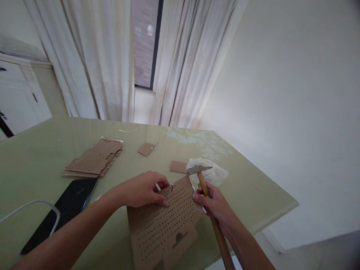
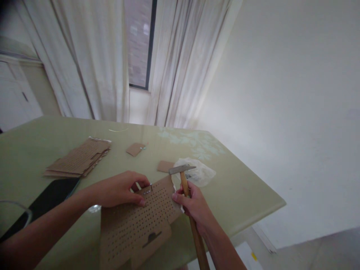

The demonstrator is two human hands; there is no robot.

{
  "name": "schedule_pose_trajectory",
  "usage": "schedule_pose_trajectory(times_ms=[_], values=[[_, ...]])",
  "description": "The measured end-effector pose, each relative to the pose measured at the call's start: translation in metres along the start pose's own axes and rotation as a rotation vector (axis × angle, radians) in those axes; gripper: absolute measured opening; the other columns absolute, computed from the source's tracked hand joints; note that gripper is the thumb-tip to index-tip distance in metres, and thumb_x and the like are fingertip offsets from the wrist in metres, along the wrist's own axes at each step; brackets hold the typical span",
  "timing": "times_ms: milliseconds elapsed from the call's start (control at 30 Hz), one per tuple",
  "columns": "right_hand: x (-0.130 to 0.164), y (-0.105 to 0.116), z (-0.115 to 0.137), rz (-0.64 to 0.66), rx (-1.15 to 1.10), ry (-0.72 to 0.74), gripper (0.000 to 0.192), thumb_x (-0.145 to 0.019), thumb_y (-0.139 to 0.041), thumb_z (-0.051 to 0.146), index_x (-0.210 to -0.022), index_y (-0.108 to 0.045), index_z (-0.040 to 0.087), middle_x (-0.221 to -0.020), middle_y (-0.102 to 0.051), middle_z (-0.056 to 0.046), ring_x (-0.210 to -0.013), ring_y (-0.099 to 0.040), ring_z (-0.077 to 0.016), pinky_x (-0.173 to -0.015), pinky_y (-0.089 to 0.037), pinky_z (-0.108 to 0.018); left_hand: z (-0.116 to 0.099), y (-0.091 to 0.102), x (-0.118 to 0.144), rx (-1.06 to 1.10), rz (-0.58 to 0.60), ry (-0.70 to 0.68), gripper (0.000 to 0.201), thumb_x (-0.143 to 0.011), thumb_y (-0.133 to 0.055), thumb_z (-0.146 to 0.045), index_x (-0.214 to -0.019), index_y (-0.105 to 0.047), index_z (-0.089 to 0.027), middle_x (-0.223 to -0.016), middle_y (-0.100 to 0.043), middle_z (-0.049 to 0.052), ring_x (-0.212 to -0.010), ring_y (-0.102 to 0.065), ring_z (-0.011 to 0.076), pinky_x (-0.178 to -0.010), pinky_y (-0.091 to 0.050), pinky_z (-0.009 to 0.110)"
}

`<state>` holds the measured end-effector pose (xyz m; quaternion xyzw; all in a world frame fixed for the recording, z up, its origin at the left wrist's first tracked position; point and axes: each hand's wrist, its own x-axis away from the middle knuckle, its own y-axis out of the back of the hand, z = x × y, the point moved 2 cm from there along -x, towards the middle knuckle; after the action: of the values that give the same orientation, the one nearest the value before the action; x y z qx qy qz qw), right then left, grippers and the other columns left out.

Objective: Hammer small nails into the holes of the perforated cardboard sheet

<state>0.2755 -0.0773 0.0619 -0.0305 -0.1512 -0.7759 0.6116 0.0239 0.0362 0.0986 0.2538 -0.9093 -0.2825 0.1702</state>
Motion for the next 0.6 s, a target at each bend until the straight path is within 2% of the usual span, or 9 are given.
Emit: schedule_pose_trajectory(times_ms=[67,200,300,400,467,600], values=[[0.000,-0.001,0.001,-0.033,0.011,0.006,0.043,-0.072,-0.087,0.045,-0.093,-0.058,0.021,-0.072,-0.053,0.008,-0.055,-0.042,-0.0090,-0.047,-0.027,-0.022,0.002,-0.001,-0.001,-0.014,-0.019,0.015,0.041,-0.081,-0.079,-0.045,-0.115,-0.078,-0.021,-0.110,-0.082,0.007,-0.098,-0.077,0.0278,-0.081,-0.055,0.033],[-0.007,0.000,-0.001,-0.018,0.109,0.036,0.041,-0.074,-0.085,0.049,-0.091,-0.059,0.021,-0.068,-0.050,0.008,-0.053,-0.040,-0.0102,-0.046,-0.026,-0.024,0.004,-0.001,-0.001,-0.012,-0.069,-0.006,0.059,-0.082,-0.079,-0.045,-0.136,-0.069,-0.023,-0.117,-0.080,0.009,-0.105,-0.075,0.0284,-0.090,-0.056,0.036],[-0.010,0.008,0.005,-0.032,0.250,0.169,0.038,-0.089,-0.071,0.058,-0.088,-0.058,0.022,-0.063,-0.045,0.008,-0.050,-0.036,-0.0116,-0.046,-0.027,-0.026,0.003,-0.002,-0.001,0.035,-0.049,-0.016,0.054,-0.084,-0.079,-0.045,-0.134,-0.071,-0.026,-0.115,-0.080,0.008,-0.105,-0.075,0.0280,-0.090,-0.057,0.036],[-0.002,0.016,0.031,-0.037,0.489,0.349,0.039,-0.105,-0.051,0.054,-0.082,-0.056,0.023,-0.063,-0.049,0.004,-0.054,-0.044,-0.0146,-0.053,-0.034,-0.028,0.002,-0.002,-0.001,0.034,-0.047,0.005,0.055,-0.083,-0.080,-0.043,-0.134,-0.073,-0.024,-0.115,-0.080,0.009,-0.104,-0.076,0.0283,-0.090,-0.057,0.035],[0.009,0.015,0.059,-0.006,0.674,0.459,0.038,-0.108,-0.049,0.048,-0.082,-0.057,0.023,-0.070,-0.058,0.002,-0.064,-0.053,-0.0170,-0.061,-0.037,-0.030,0.001,-0.001,-0.001,0.035,-0.045,0.002,0.054,-0.084,-0.079,-0.041,-0.134,-0.073,-0.023,-0.115,-0.081,0.009,-0.104,-0.076,0.0280,-0.089,-0.057,0.035],[0.030,0.001,0.111,0.001,0.982,0.611,0.028,-0.110,-0.051,0.038,-0.089,-0.060,0.023,-0.080,-0.067,-0.002,-0.073,-0.061,-0.0197,-0.067,-0.037,-0.032,0.004,-0.001,-0.002,0.035,-0.069,0.005,0.060,-0.083,-0.079,-0.043,-0.139,-0.069,-0.022,-0.116,-0.081,0.010,-0.106,-0.076,0.0286,-0.090,-0.057,0.036]])
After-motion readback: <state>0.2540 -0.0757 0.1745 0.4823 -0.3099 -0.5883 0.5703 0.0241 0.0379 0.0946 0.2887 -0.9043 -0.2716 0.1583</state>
